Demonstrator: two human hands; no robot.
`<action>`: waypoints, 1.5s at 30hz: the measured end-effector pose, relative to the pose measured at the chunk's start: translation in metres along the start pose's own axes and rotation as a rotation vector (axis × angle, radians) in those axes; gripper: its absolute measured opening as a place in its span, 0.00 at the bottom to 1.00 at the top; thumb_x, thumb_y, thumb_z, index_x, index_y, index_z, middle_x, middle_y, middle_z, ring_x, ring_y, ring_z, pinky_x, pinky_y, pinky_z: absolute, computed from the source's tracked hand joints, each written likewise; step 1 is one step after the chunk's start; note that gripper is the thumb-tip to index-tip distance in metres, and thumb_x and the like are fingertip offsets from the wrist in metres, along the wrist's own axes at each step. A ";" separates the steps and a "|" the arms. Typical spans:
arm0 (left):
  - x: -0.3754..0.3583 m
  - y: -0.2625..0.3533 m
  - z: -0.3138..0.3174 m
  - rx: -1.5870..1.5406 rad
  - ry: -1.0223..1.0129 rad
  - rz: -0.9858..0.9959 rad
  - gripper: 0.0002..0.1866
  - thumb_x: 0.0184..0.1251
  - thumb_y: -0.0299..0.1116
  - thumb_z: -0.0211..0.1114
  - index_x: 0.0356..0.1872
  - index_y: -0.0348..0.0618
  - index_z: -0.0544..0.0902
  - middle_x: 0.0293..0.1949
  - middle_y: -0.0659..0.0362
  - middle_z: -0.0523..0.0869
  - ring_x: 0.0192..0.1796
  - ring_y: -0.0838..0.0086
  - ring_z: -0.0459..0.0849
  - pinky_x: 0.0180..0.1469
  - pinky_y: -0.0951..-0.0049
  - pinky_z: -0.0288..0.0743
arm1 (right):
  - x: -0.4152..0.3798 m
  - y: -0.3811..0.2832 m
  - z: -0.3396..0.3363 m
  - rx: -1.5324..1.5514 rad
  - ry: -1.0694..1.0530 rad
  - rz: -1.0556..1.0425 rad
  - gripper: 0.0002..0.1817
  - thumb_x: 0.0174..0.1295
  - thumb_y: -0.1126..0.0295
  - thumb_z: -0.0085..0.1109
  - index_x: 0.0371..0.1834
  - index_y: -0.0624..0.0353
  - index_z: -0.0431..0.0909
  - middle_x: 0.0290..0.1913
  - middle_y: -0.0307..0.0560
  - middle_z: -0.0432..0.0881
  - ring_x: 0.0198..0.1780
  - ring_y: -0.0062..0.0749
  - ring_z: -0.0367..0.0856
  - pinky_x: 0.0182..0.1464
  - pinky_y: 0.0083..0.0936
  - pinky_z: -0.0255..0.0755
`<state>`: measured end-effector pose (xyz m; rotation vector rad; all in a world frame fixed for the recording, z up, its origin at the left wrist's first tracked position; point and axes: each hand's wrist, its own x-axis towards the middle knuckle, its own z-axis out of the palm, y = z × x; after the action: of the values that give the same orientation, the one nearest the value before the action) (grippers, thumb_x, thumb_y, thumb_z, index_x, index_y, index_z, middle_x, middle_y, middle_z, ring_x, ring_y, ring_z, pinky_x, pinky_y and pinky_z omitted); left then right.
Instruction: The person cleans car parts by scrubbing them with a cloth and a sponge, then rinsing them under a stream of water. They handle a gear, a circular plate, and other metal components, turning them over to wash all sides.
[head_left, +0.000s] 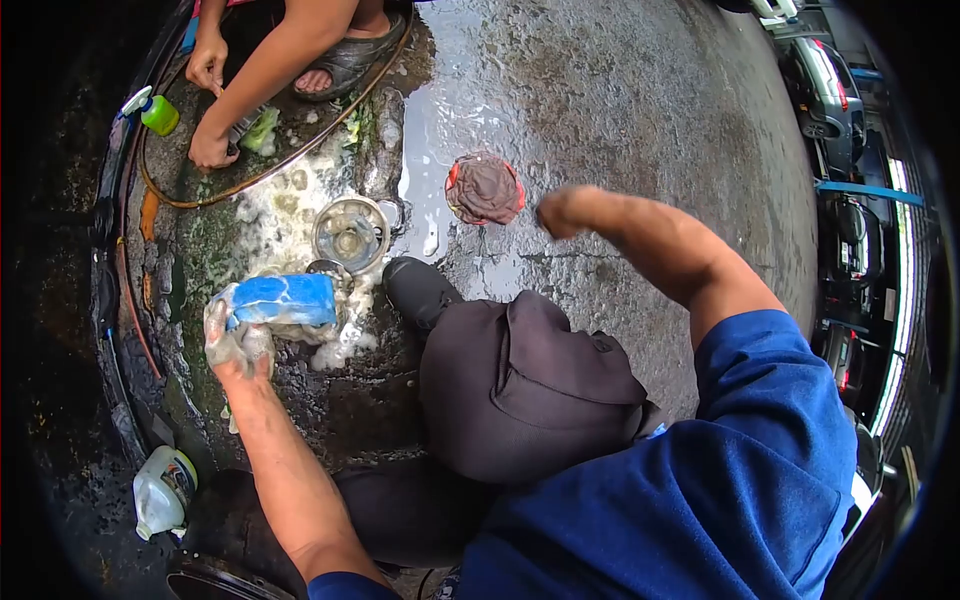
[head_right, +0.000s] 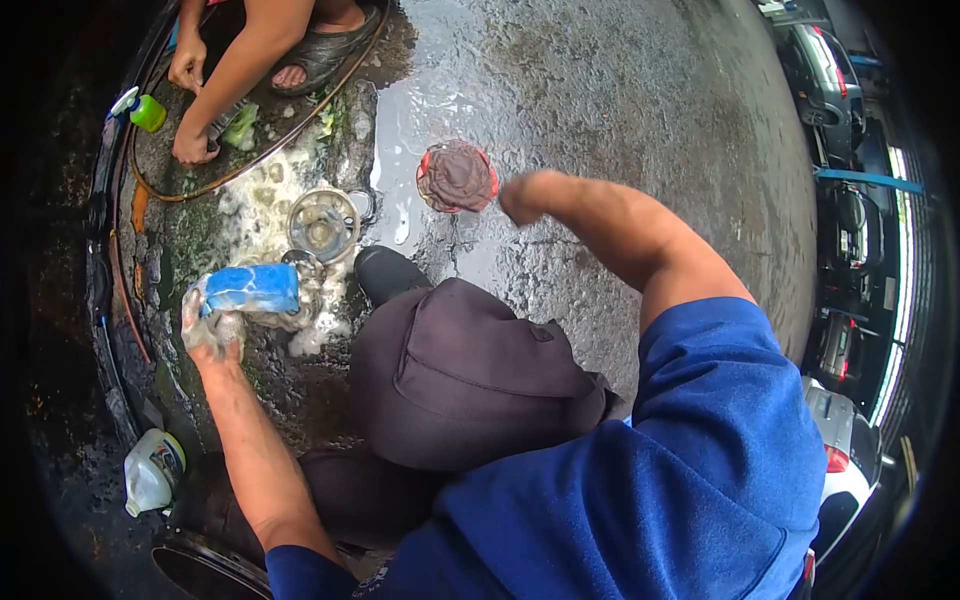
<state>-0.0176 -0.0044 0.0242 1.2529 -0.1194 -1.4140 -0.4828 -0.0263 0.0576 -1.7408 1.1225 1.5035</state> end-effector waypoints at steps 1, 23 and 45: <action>0.002 -0.003 -0.004 0.028 -0.038 -0.011 0.15 0.60 0.34 0.61 0.46 0.36 0.77 0.43 0.52 0.81 0.44 0.60 0.82 0.48 0.60 0.78 | 0.003 -0.004 0.041 -0.114 -0.092 0.047 0.16 0.55 0.65 0.61 0.44 0.60 0.83 0.43 0.51 0.84 0.47 0.40 0.82 0.46 0.36 0.76; 0.001 -0.019 0.008 0.116 -0.124 -0.053 0.14 0.58 0.30 0.61 0.46 0.39 0.77 0.37 0.56 0.82 0.32 0.68 0.82 0.26 0.76 0.73 | -0.166 -0.061 -0.032 0.849 0.540 -0.982 0.16 0.51 0.73 0.68 0.44 0.62 0.80 0.39 0.50 0.80 0.46 0.43 0.78 0.48 0.35 0.70; -0.005 -0.016 0.006 0.104 -0.155 -0.033 0.15 0.58 0.33 0.62 0.45 0.38 0.77 0.39 0.53 0.83 0.35 0.69 0.81 0.31 0.75 0.72 | -0.185 -0.078 -0.051 0.726 0.685 -1.091 0.10 0.60 0.68 0.64 0.35 0.64 0.78 0.33 0.50 0.78 0.38 0.47 0.78 0.38 0.35 0.72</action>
<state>-0.0334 0.0008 0.0184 1.2330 -0.2822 -1.5494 -0.3925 0.0102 0.2405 -1.8048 0.6143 -0.1622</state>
